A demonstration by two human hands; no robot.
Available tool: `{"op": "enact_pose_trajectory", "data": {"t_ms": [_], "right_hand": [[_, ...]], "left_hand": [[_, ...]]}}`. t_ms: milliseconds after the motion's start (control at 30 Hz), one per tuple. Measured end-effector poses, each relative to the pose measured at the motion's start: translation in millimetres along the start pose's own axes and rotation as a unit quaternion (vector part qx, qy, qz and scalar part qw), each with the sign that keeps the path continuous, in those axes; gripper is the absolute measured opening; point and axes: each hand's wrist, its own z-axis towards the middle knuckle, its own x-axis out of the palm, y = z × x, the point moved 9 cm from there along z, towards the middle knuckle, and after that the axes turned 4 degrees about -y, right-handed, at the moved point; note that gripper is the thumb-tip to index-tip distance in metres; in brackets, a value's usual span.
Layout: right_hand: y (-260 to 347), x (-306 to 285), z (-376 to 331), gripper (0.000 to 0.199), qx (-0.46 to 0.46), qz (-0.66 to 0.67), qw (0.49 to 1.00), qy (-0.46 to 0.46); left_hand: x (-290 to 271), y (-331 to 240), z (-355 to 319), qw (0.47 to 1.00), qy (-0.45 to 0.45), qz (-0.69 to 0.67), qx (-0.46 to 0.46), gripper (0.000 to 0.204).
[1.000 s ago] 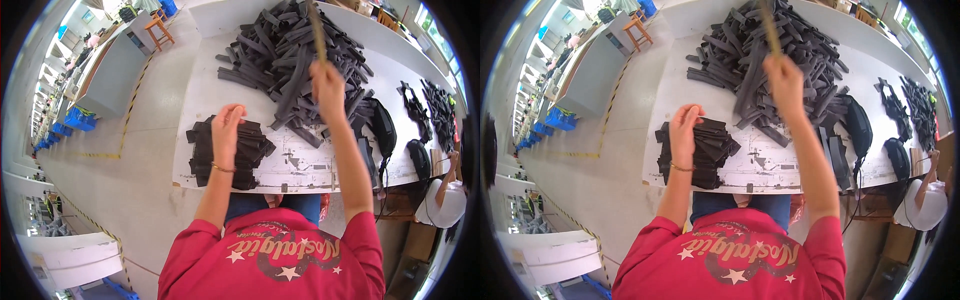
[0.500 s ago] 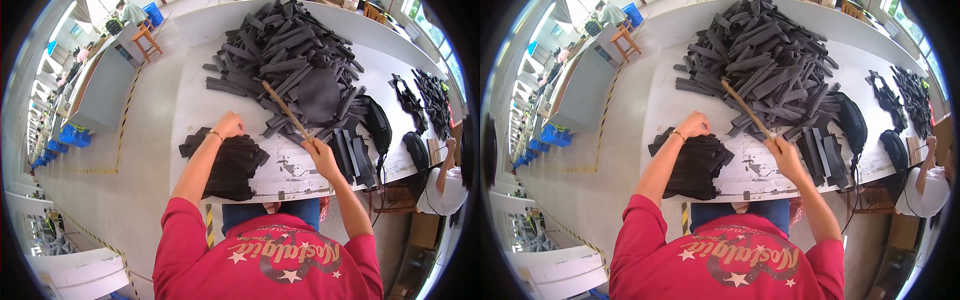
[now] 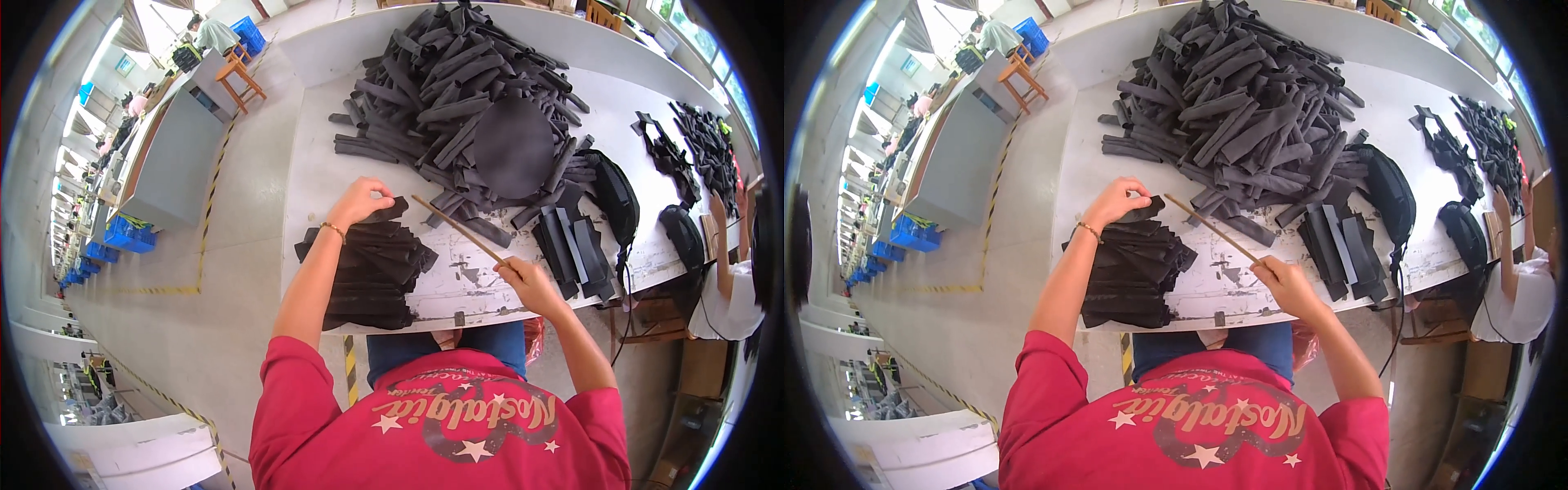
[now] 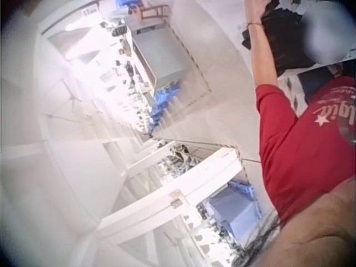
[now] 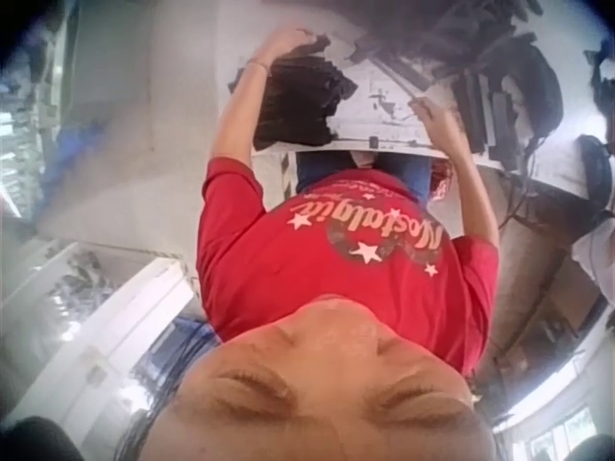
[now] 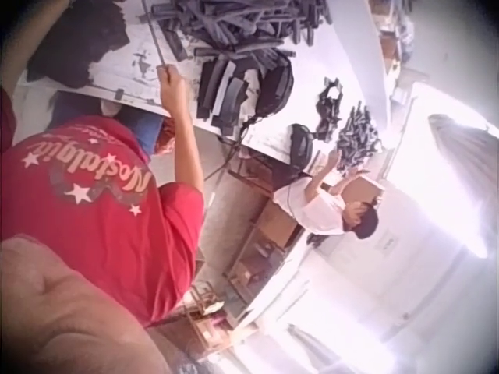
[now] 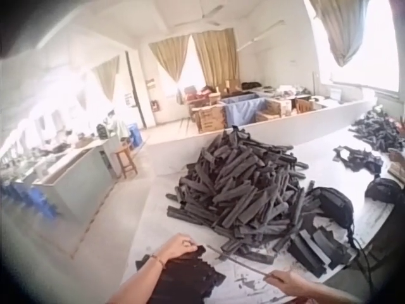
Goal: Turn black fabric sleeves inside out using a thin wooden stick at a manufacturing workbench.
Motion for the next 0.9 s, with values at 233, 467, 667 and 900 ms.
{"op": "enact_pose_trajectory", "data": {"t_ms": [233, 467, 667, 900], "right_hand": [[6, 5, -2, 0.024, -0.016, -0.033, 0.999, 0.02], [8, 4, -7, 0.024, -0.007, -0.055, 0.998, 0.035], [20, 44, 11, 0.037, 0.023, 0.051, 0.998, 0.02], [7, 88, 2, 0.039, 0.018, 0.188, 0.981, 0.042]], "left_hand": [[-6, -36, -12, 0.998, -0.011, 0.037, 0.057, 0.014], [-6, -61, -20, 0.994, -0.029, 0.05, 0.089, 0.012], [61, -152, -58, 0.949, -0.044, 0.075, 0.302, 0.006], [8, -81, -127, 0.82, -0.518, -0.24, 0.032, 0.051]]}}
